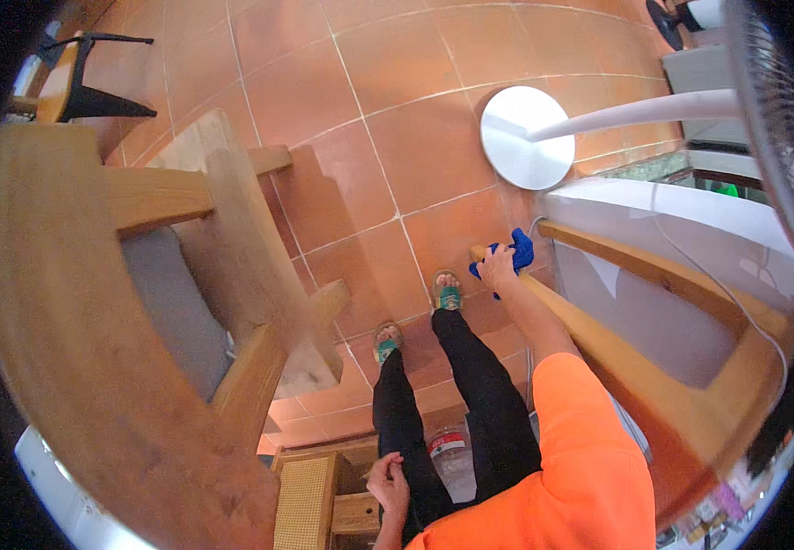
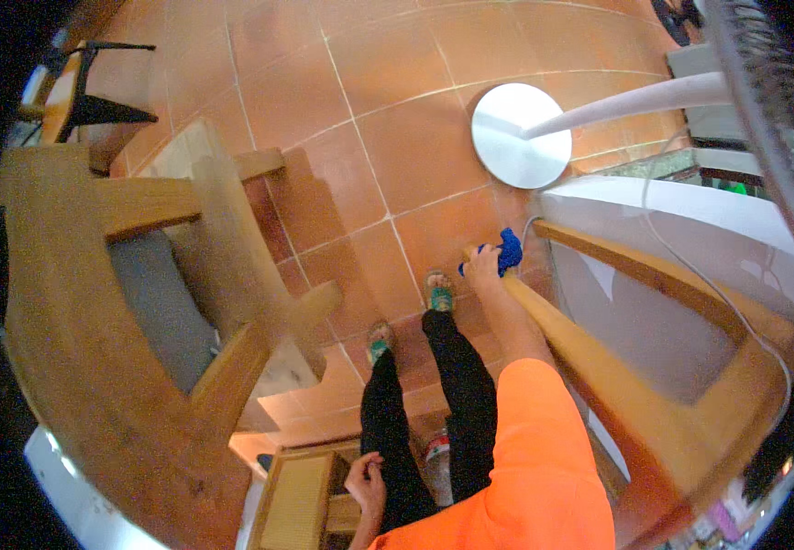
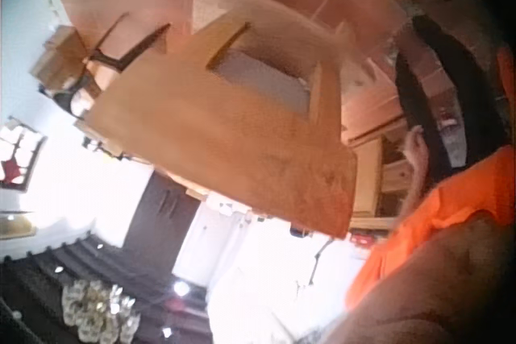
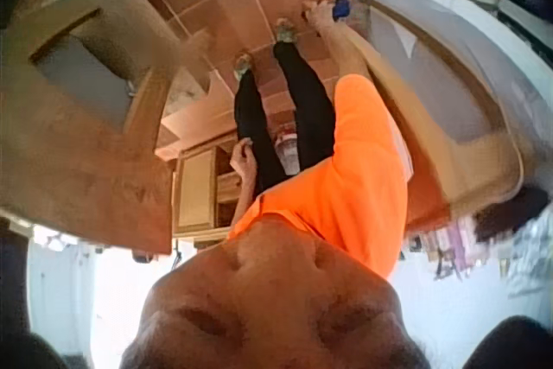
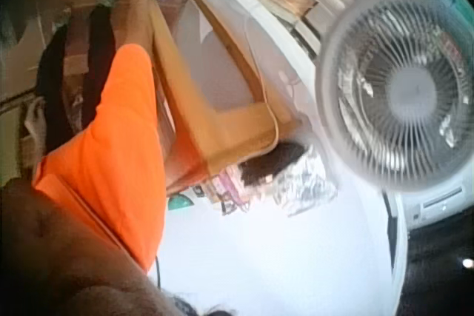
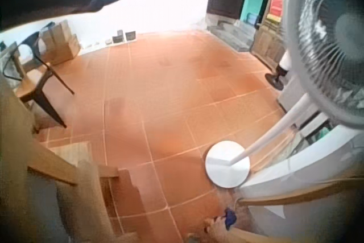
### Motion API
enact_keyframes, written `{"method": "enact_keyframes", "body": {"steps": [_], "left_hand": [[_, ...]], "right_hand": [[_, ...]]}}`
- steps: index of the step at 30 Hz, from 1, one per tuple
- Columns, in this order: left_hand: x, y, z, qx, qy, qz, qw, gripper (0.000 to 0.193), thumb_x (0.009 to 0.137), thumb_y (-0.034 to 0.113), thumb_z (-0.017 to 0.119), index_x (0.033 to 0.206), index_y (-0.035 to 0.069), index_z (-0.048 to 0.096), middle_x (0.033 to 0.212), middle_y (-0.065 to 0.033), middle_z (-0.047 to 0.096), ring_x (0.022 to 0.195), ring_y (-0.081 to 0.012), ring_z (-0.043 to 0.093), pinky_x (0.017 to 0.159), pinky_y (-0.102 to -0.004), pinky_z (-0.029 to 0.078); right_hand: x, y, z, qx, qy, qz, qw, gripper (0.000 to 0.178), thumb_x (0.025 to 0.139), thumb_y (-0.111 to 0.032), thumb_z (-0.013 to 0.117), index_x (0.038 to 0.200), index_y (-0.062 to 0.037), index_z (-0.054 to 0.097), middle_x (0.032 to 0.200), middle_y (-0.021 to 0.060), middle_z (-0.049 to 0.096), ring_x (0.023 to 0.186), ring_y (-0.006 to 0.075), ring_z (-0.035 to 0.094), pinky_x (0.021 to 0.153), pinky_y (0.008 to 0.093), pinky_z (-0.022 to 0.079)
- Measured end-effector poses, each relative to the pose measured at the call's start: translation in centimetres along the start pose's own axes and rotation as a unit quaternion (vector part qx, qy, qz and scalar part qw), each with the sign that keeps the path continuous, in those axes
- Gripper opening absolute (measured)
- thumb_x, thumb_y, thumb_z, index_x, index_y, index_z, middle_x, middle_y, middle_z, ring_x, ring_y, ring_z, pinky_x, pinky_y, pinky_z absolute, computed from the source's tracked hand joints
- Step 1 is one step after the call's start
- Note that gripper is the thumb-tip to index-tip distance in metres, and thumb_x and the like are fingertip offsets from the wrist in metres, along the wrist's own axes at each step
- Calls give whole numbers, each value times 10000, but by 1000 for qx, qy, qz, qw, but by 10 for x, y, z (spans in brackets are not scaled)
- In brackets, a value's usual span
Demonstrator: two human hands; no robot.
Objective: The person cleans various surfaces in a room using a blue cloth. They wipe a wooden counter, a wooden chair, a table with a tea set, and a small wooden cabinet. The person also moves a red and white checkered cloth on a chair and handles a basket of snacks.
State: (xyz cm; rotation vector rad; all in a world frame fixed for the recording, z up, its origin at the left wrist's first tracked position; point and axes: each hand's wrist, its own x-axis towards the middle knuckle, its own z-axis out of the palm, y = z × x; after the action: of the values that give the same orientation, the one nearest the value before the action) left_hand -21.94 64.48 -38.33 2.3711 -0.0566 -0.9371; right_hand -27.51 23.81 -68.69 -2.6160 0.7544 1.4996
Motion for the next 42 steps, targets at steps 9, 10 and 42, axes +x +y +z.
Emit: {"method": "enact_keyframes", "body": {"steps": [9,10,42], "left_hand": [[8,11,37,13,-15,-48,999,159,855,-8,518,883,8,674,751,-93,647,670,-186,622,576,-289,475],[2,5,41,13,-2,-36,999,158,850,-11,518,882,3,672,747,-92,644,668,-190,622,576,-290,474],[-54,-4,-31,-122,0,-24,992,150,873,15,559,952,16,686,827,-122,697,763,-205,680,697,-304,529]], "right_hand": [[71,34,3,111,-104,-65,986,319,859,-248,574,1166,-223,655,1236,143,588,1104,364,600,866,512,518],[63,51,-13,81,-87,-68,991,315,858,-247,576,1162,-228,657,1231,136,589,1101,362,600,857,512,518],[-224,225,-186,-90,-249,-136,955,375,759,-205,551,1101,-181,704,1046,172,687,986,336,651,841,441,521]]}}
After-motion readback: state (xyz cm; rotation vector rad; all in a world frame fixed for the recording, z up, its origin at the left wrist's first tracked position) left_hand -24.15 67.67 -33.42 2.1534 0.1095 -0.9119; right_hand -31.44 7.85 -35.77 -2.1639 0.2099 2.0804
